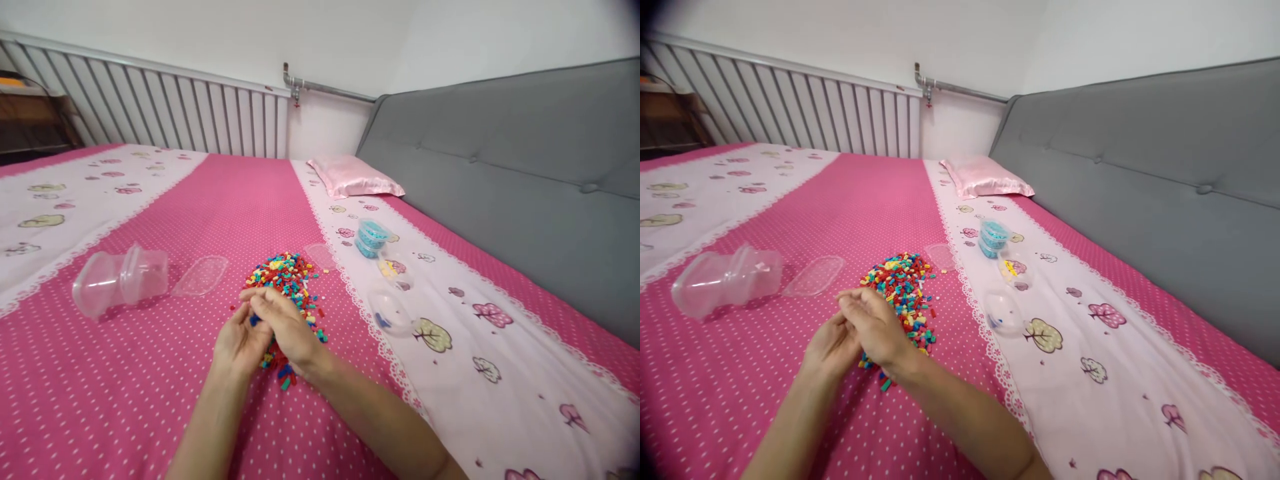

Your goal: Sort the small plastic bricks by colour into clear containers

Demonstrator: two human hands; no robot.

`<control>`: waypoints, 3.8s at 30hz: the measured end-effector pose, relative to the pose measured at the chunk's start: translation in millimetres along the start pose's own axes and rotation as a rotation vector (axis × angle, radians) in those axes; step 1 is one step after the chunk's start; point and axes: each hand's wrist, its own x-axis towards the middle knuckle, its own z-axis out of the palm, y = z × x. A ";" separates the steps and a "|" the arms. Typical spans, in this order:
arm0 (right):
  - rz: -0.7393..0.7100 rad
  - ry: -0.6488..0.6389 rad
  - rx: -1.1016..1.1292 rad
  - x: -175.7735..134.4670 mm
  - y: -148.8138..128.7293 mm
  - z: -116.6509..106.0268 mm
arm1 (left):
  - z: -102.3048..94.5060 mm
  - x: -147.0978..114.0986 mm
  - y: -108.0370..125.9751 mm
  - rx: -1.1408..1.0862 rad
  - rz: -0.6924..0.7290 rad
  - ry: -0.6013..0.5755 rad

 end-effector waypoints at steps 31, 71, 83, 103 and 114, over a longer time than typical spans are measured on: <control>-0.042 -0.007 -0.951 37.1 15.8 -86.2 | -8.3 0.8 11.8 0.261 0.044 -0.066; 0.138 0.010 -1.203 43.9 42.5 -120.5 | -18.6 6.7 21.1 0.146 0.020 0.002; 0.142 0.030 -1.345 40.7 45.2 -104.8 | -22.1 8.3 20.3 0.131 0.010 -0.013; 0.118 -0.135 -1.134 39.2 40.8 -91.4 | -19.9 4.9 20.6 0.162 0.010 -0.009; 0.122 -0.126 -1.092 39.4 37.4 -91.8 | -18.3 1.4 19.9 0.250 -0.036 -0.087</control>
